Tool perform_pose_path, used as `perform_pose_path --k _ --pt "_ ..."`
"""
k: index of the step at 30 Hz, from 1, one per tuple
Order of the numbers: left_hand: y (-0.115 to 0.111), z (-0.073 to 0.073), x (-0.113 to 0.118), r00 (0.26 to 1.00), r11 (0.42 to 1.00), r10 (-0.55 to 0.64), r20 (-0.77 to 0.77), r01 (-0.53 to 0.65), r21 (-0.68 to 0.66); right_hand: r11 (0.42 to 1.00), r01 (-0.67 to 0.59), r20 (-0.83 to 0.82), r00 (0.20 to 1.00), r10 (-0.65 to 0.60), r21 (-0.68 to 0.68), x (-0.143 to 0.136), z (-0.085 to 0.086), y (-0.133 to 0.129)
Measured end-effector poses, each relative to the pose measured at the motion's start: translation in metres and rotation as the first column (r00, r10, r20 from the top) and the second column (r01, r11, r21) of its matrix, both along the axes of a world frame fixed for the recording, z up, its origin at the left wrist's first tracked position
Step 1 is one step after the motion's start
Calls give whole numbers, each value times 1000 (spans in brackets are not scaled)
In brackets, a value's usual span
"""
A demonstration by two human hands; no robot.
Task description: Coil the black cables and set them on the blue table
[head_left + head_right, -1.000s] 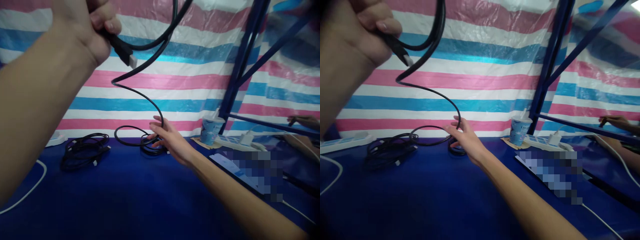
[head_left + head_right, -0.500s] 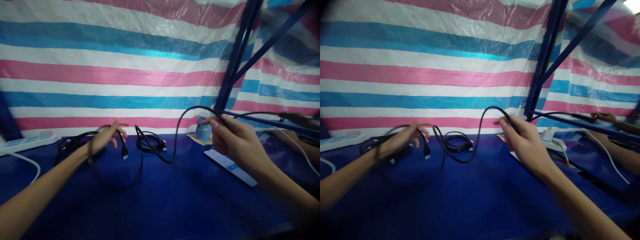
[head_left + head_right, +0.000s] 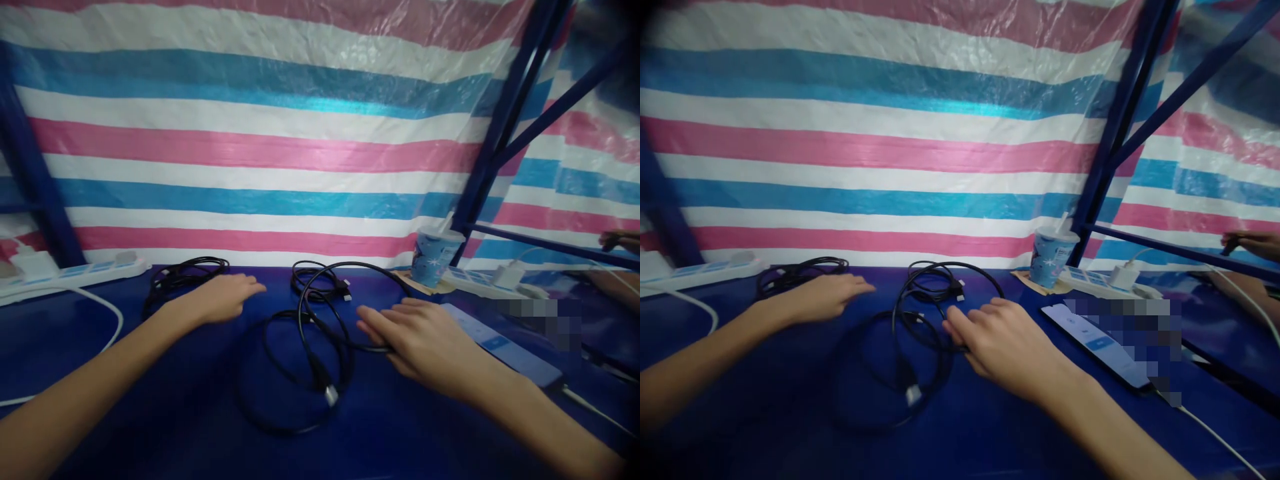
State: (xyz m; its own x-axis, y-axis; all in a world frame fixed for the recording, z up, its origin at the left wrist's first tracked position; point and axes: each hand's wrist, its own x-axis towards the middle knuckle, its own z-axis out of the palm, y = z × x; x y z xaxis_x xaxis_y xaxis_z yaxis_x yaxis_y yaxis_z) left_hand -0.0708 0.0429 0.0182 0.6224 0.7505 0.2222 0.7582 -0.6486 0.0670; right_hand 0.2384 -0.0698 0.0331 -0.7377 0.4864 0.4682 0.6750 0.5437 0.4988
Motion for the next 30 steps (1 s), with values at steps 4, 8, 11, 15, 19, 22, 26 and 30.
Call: perform_pose_path --k 4,8,11,15,19,22,26,30 --pt "-15 31 20 883 985 158 442 -110 -134 992 -58 34 998 54 111 -20 -5 34" --pt "-13 30 57 776 962 154 612 25 -273 942 -208 43 978 204 265 -37 -2 59" --pt "6 13 76 591 942 274 758 -5 -336 939 -193 -7 979 203 284 -44 1 70" --pt "18 11 73 442 913 366 819 -2 -407 942 -192 -189 950 249 276 -45 -2 79" --pt "2 39 45 184 833 454 872 260 -489 968 -214 -490 835 251 132 -37 -8 85" --pt "-15 61 23 48 702 529 847 537 -469 979 -201 -619 767 168 18 -28 -11 92" --pt "-27 71 13 28 645 527 850 638 -421 989 -148 -599 794 102 -28 -20 -13 100" --pt "-24 59 28 -280 712 531 800 659 -242 869 -382 -759 651 10 -316 -39 -17 88"
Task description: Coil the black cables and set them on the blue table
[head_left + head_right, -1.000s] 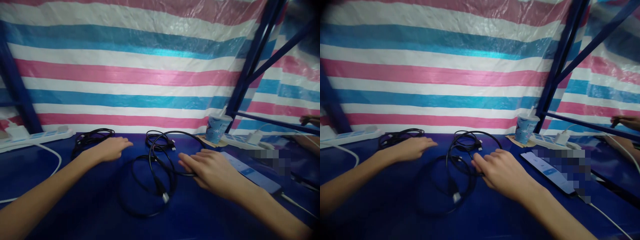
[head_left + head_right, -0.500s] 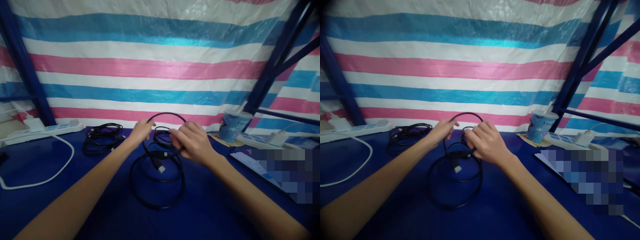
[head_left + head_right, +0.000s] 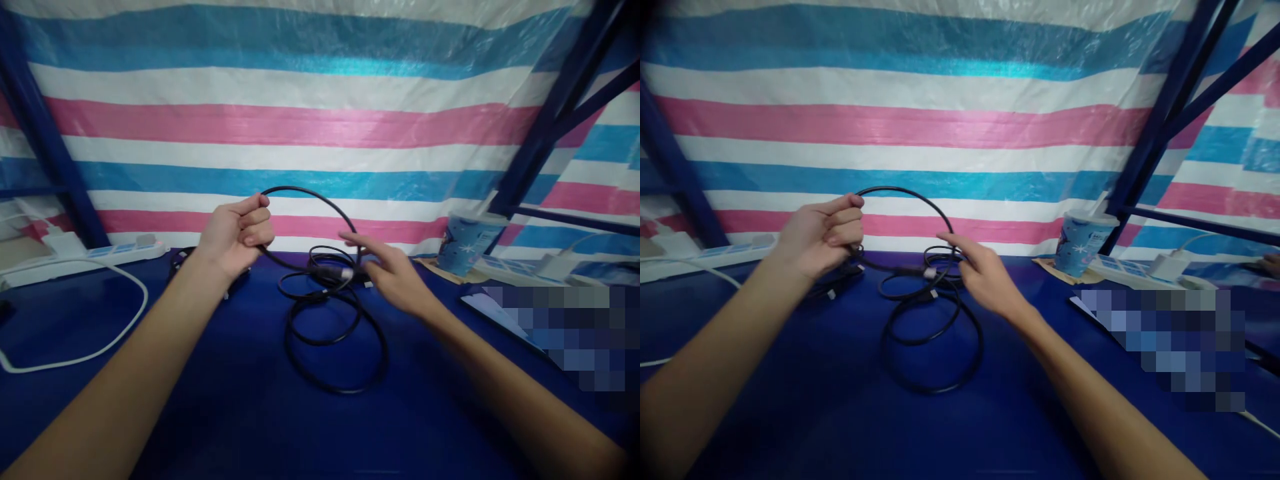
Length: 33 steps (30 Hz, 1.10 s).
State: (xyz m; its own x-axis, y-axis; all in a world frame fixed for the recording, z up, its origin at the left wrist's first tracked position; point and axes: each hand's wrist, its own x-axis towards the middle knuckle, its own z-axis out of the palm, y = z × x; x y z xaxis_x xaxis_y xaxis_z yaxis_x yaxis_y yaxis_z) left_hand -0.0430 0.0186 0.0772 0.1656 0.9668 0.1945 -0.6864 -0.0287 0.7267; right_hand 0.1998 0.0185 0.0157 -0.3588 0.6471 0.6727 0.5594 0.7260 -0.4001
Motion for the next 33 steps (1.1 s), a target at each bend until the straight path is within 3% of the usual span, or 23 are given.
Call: perform_pose_path --k 3,5,7,9,11,13,14,16,18,20,22,24,26,28,30,33 --pt "6 -13 16 948 978 209 242 -196 -77 920 -255 -259 949 179 -299 -29 -6 -17" --pt "7 -21 27 903 951 307 301 -279 -132 822 -454 -480 837 262 -343 -45 -8 -27" --pt "5 -29 41 899 944 322 296 -281 -173 762 -577 -662 698 273 -294 -55 -8 -31" --pt "2 -37 57 927 959 269 261 -234 -157 765 -602 -781 583 225 -229 -59 -2 -30" --pt "-2 -48 72 959 979 205 193 -200 -48 802 -567 -864 484 142 -186 -57 7 -24" --pt "-3 -57 79 988 985 150 32 -152 79 854 -485 -904 426 42 -189 -49 18 -14" --pt "-3 -60 79 989 986 128 -79 -118 118 875 -429 -885 465 0 -225 -43 22 -9" --pt "0 -62 72 949 992 73 -306 -37 124 884 -321 -752 657 -51 -339 -28 28 0" --pt "2 -60 62 877 994 52 -478 -1 107 829 -257 -483 875 -18 -497 -14 28 4" --pt "3 -56 53 764 989 84 -640 14 146 736 -208 -233 970 71 -644 -5 25 4" --pt "2 -52 51 581 942 184 -793 125 311 688 -164 -97 986 136 -707 -2 21 3" --pt "3 -49 56 405 817 353 -844 307 489 682 -141 -45 987 157 -717 -3 20 2" --pt "6 -49 62 336 679 487 -806 435 591 675 -145 -38 985 171 -724 -3 21 3" --pt "10 -49 65 352 616 533 -769 461 639 665 -183 -81 980 182 -724 -4 20 5" --pt "16 -51 63 365 620 567 -739 401 674 668 -248 -177 969 173 -701 -6 15 6" --pt "25 -58 57 292 690 683 -669 43 723 725 -323 -383 919 88 -609 -17 0 4"
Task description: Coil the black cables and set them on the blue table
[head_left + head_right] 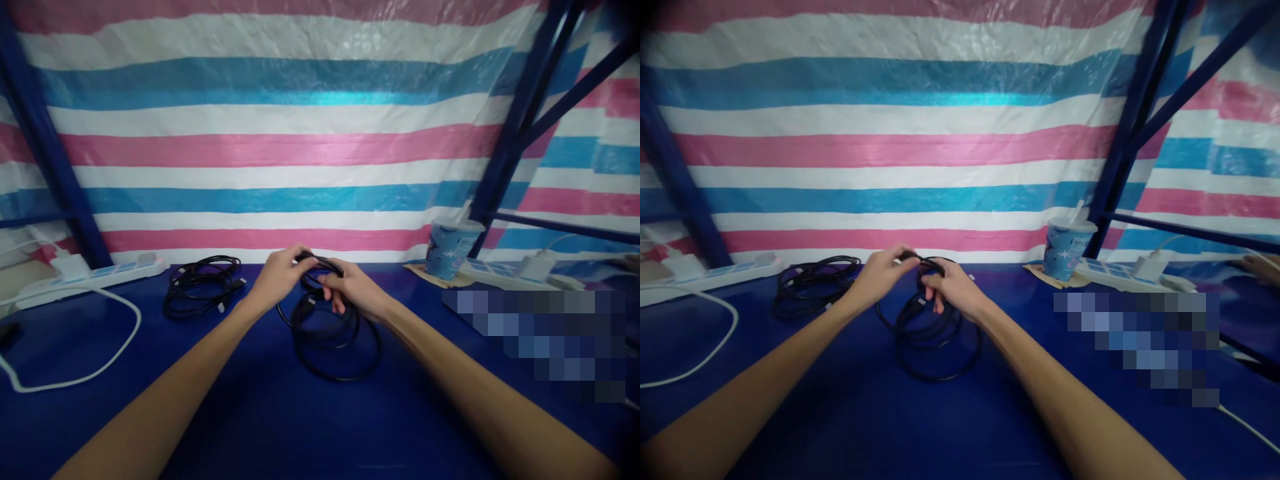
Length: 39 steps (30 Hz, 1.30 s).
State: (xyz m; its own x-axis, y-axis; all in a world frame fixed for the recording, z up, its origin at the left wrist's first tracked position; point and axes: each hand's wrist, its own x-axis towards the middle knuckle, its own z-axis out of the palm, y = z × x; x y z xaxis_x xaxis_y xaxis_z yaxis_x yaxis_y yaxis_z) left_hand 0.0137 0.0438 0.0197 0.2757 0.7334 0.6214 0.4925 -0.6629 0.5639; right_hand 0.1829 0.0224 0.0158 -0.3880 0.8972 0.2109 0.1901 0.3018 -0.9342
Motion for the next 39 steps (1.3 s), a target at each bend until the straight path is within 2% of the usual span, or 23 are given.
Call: perform_pose_path --k 2,3,6,8,11,12,14,16,18,19,21,22,23,26,28,29,30,32,34,35,36,37,39 --pt "8 -6 -4 963 970 239 121 -233 -67 996 91 -132 987 -87 25 -9 -9 0" --pt "12 -9 -6 936 947 318 152 -305 -103 991 130 -180 976 -122 35 -12 -12 2" --pt "20 -13 -12 902 915 402 156 -389 -109 974 212 -244 952 -187 79 -13 -16 7" --pt "19 -11 -16 917 922 387 94 -388 -18 966 227 -223 955 -196 124 -8 -14 9" --pt "9 -3 -17 954 966 250 -167 -234 111 966 173 -138 979 -149 190 0 -8 5" --pt "4 0 -16 948 981 186 -256 -164 107 967 137 -106 987 -117 212 0 -6 2" --pt "-5 6 -11 942 998 56 -330 -64 -14 963 61 -52 997 -48 263 -1 -1 -5" --pt "-12 12 -5 978 978 -41 -205 -2 -207 960 21 -52 999 -6 280 -5 1 -9" --pt "-16 17 0 985 911 -53 163 115 -397 975 35 -174 985 4 218 -10 0 -9" --pt "-18 19 1 920 861 -15 393 211 -462 985 51 -262 965 -6 166 -13 -2 -9" --pt "-18 21 2 687 771 122 716 389 -504 994 62 -401 916 -22 86 -19 -5 -7" --pt "-17 22 1 587 737 182 789 450 -504 996 66 -442 896 -31 65 -23 -7 -7" --pt "-16 22 1 521 716 227 823 483 -504 997 58 -463 886 -26 54 -25 -8 -8" --pt "-13 22 -1 444 713 300 844 484 -508 989 -84 -446 886 128 119 -32 -11 -15" --pt "-14 23 0 429 690 338 838 492 -530 944 -204 -290 916 277 258 -35 -12 -20" --pt "-16 23 2 436 672 352 828 499 -548 908 -228 -172 938 301 351 -36 -14 -22" --pt "-19 23 4 449 650 360 818 508 -565 867 -217 -54 962 269 448 -37 -16 -23" --pt "-25 20 10 490 593 356 796 539 -597 767 -158 105 987 118 622 -39 -20 -23" --pt "-28 16 14 542 533 330 773 569 -626 683 -116 155 988 5 721 -39 -22 -22" --pt "-28 14 15 572 516 309 760 570 -639 671 -111 158 987 -9 733 -39 -21 -23" --pt "-27 12 15 598 529 278 752 558 -639 682 -105 150 989 -6 724 -38 -20 -24" --pt "-25 10 14 616 579 241 751 530 -620 712 -94 125 992 9 696 -37 -18 -25" --pt "-20 8 7 655 760 155 740 399 -512 811 -68 42 998 53 581 -37 -14 -30"
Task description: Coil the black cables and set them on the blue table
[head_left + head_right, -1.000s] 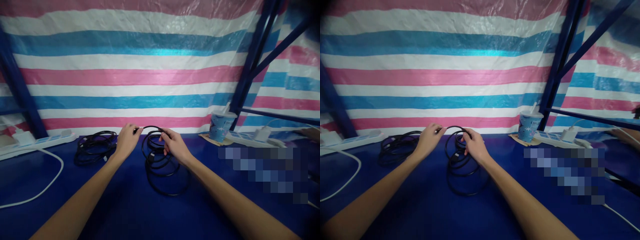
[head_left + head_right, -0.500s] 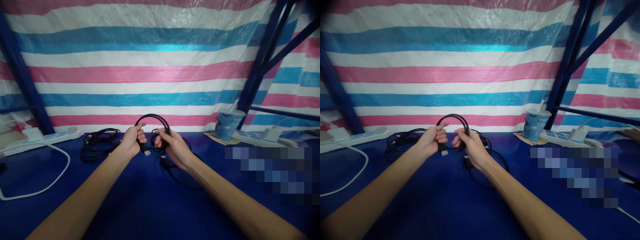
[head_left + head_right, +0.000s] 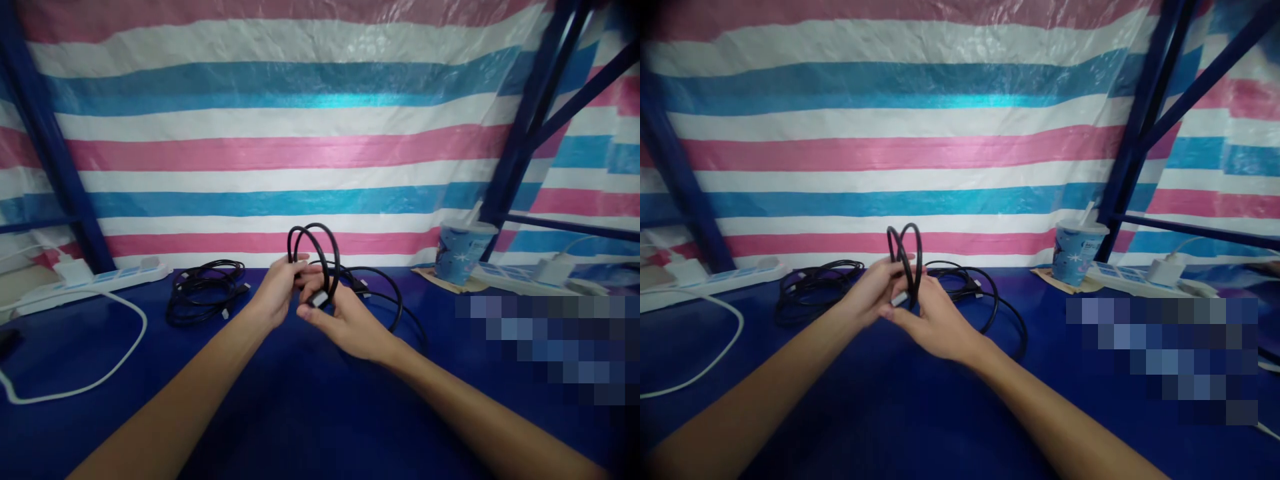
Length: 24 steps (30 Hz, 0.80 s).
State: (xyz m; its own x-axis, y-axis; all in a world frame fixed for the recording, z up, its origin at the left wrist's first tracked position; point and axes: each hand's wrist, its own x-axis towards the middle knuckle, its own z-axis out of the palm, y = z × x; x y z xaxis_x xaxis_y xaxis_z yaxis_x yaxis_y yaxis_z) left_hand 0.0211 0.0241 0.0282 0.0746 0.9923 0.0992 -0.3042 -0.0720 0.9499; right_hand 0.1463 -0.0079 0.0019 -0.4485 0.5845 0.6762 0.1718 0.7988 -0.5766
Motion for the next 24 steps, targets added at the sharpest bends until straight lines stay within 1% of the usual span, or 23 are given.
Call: perform_pose_path --k 1,2,3,4,5,6,7,8,9,10,11,12,13,14,15,16,17,19,21,22,23,24 --pt "2 0 -4 995 988 78 -66 -68 142 994 -33 -39 999 29 -103 0 2 -3" --pt "4 0 -9 977 950 155 -149 -106 293 974 -86 -64 995 74 -210 1 4 -5" --pt "5 1 -13 945 900 208 -254 -83 428 935 -149 -74 989 132 -321 1 5 -7" --pt "5 2 -17 897 854 229 -377 1 521 878 -212 -77 977 199 -429 2 7 -9" --pt "4 3 -19 843 818 223 -490 111 564 810 -255 -79 964 253 -528 4 8 -9" --pt "3 4 -20 798 800 193 -570 208 563 749 -270 -84 957 278 -605 6 10 -9" --pt "2 4 -19 783 805 151 -603 256 535 708 -259 -89 959 268 -657 8 12 -9" --pt "0 4 -18 807 836 102 -581 247 490 695 -232 -102 969 224 -680 10 14 -8" --pt "-1 3 -15 862 882 51 -505 199 428 710 -207 -134 978 159 -673 12 16 -6" --pt "-1 1 -12 924 929 11 -381 131 345 743 -188 -182 979 91 -642 14 18 -5" --pt "-2 -1 -9 970 966 -12 -243 73 248 779 -175 -240 970 32 -602 16 20 -3" --pt "-2 -3 -6 992 987 -24 -123 43 152 809 -164 -296 955 -14 -565 17 20 0" --pt "-2 -5 -4 999 996 -29 -37 32 78 828 -145 -336 940 -55 -542 18 20 2" --pt "-1 -8 -2 999 999 -39 11 39 28 834 -111 -347 932 -102 -541 19 20 5" --pt "-1 -9 -1 998 998 -56 14 56 6 828 -59 -322 935 -151 -558 20 18 8" --pt "-1 -11 -1 997 997 -72 -23 73 14 818 17 -259 944 -202 -575 22 17 11" --pt "0 -11 -1 992 995 -84 -91 89 52 814 120 -163 953 -254 -569 24 15 14" --pt "-1 -11 -2 967 975 -53 -251 104 197 812 321 42 938 -345 -487 29 13 19" --pt "-3 -10 -1 931 937 26 -364 105 334 818 483 175 876 -450 -314 34 11 22" --pt "-4 -10 0 922 931 32 -387 113 346 810 550 197 833 -517 -202 35 12 23" --pt "-7 -9 1 917 941 4 -399 132 313 792 603 191 792 -581 -92 36 12 23" --pt "-9 -9 2 916 956 -47 -398 158 249 773 634 169 762 -625 -1 36 13 22"
